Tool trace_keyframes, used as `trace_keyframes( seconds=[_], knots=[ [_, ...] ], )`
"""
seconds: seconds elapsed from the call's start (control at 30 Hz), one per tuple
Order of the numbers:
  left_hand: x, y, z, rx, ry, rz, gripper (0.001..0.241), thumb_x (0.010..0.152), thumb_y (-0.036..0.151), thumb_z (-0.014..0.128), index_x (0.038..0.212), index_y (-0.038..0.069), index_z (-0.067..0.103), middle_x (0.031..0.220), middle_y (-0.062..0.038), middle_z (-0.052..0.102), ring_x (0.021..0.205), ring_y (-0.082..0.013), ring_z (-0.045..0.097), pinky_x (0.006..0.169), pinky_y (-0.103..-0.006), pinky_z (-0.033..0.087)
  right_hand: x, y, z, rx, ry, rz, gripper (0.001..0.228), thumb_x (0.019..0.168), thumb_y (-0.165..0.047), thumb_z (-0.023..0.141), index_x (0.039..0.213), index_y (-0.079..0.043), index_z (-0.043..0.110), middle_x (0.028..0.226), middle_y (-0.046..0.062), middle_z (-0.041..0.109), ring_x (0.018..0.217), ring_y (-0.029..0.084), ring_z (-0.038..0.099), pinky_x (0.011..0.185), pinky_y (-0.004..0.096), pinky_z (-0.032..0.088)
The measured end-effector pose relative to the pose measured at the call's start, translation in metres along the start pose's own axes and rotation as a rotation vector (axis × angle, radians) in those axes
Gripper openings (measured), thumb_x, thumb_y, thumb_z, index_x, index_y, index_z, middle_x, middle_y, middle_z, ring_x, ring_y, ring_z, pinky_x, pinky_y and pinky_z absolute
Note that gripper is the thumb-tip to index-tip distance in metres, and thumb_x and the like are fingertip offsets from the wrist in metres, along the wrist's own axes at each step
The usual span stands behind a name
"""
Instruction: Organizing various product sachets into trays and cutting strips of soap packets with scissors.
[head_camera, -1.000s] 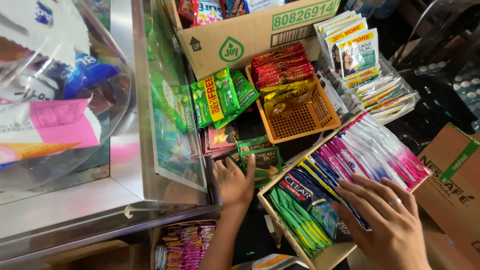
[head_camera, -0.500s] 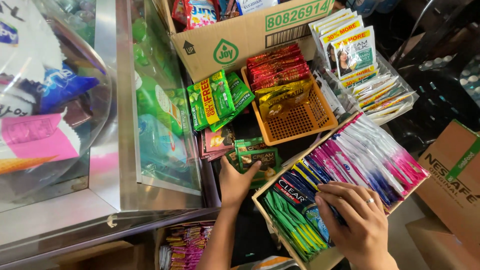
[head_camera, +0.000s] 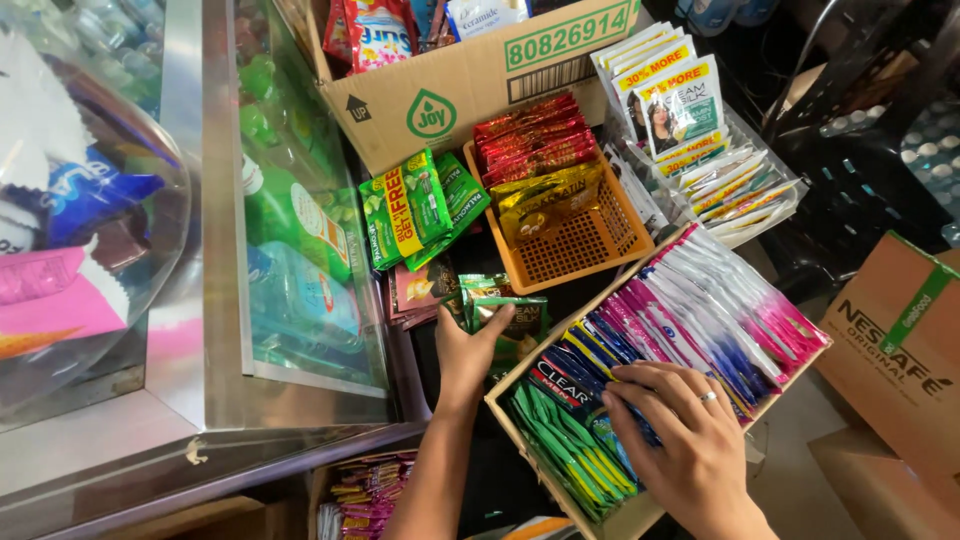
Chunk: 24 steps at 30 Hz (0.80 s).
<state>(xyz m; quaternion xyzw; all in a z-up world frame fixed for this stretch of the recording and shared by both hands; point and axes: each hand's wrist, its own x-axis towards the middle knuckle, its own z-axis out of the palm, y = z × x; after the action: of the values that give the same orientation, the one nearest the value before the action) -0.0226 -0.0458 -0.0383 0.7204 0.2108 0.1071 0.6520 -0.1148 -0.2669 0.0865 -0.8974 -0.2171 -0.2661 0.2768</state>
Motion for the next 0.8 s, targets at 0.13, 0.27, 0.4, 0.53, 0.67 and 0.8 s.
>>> trace_keyframes(
  seconds=[0.13,0.27,0.4,0.53,0.67,0.8],
  knots=[
    [0.013,-0.056,-0.001,0.335,0.132,0.160,0.079,0.075,0.030,0.098,0.127,-0.007,0.053,0.116,-0.025,0.062,0.105,-0.0351,0.062,0.092,-0.0436,0.048,-0.001,0.001,0.000,-0.006,0.017,0.000,0.014,0.081,-0.013,0.079,0.094,-0.007,0.074,0.105,0.004,0.073,0.100,0.023,0.068,0.085,0.037,0.051],
    [-0.001,-0.044,-0.009,0.221,0.131,0.145,0.071,0.080,0.035,0.090,0.126,-0.007,0.055,0.117,-0.022,0.067,0.107,-0.0358,0.066,0.094,-0.0424,0.049,0.003,0.002,-0.007,0.072,0.033,0.003,0.013,0.081,-0.010,0.079,0.092,-0.006,0.073,0.103,0.004,0.074,0.101,0.024,0.070,0.085,0.036,0.053],
    [-0.021,-0.023,-0.024,0.144,0.209,0.298,0.056,0.087,0.032,0.082,0.126,-0.002,0.059,0.117,-0.016,0.072,0.106,-0.0261,0.070,0.095,-0.0378,0.052,0.008,0.004,-0.027,0.136,0.054,0.051,0.010,0.081,-0.004,0.078,0.090,-0.004,0.073,0.100,0.005,0.075,0.095,0.021,0.073,0.085,0.034,0.055],
    [-0.019,0.002,-0.035,0.044,0.236,0.440,0.049,0.091,0.023,0.079,0.129,0.001,0.059,0.118,-0.012,0.072,0.106,-0.0201,0.070,0.096,-0.0338,0.053,0.021,0.014,-0.049,0.212,0.067,0.142,0.007,0.087,-0.002,0.075,0.093,-0.004,0.073,0.101,0.004,0.076,0.096,0.018,0.074,0.087,0.031,0.056],
    [0.002,0.057,-0.028,-0.187,-0.052,0.586,0.047,0.096,0.010,0.076,0.136,0.002,0.053,0.126,-0.009,0.064,0.117,-0.0184,0.063,0.105,-0.0320,0.051,0.086,0.020,-0.060,0.109,-0.083,-0.128,0.036,0.079,-0.020,0.081,0.111,-0.006,0.071,0.112,0.010,0.074,0.100,0.024,0.071,0.086,0.035,0.056],
    [0.021,0.107,-0.002,-0.242,-0.432,0.678,0.051,0.097,0.004,0.074,0.142,0.007,0.049,0.128,-0.008,0.063,0.121,-0.0184,0.061,0.108,-0.0317,0.051,0.182,0.012,-0.050,-0.218,-0.116,-0.636,0.092,0.070,-0.057,0.077,0.138,0.001,0.055,0.131,0.021,0.065,0.114,0.038,0.067,0.094,0.046,0.049]
  ],
)
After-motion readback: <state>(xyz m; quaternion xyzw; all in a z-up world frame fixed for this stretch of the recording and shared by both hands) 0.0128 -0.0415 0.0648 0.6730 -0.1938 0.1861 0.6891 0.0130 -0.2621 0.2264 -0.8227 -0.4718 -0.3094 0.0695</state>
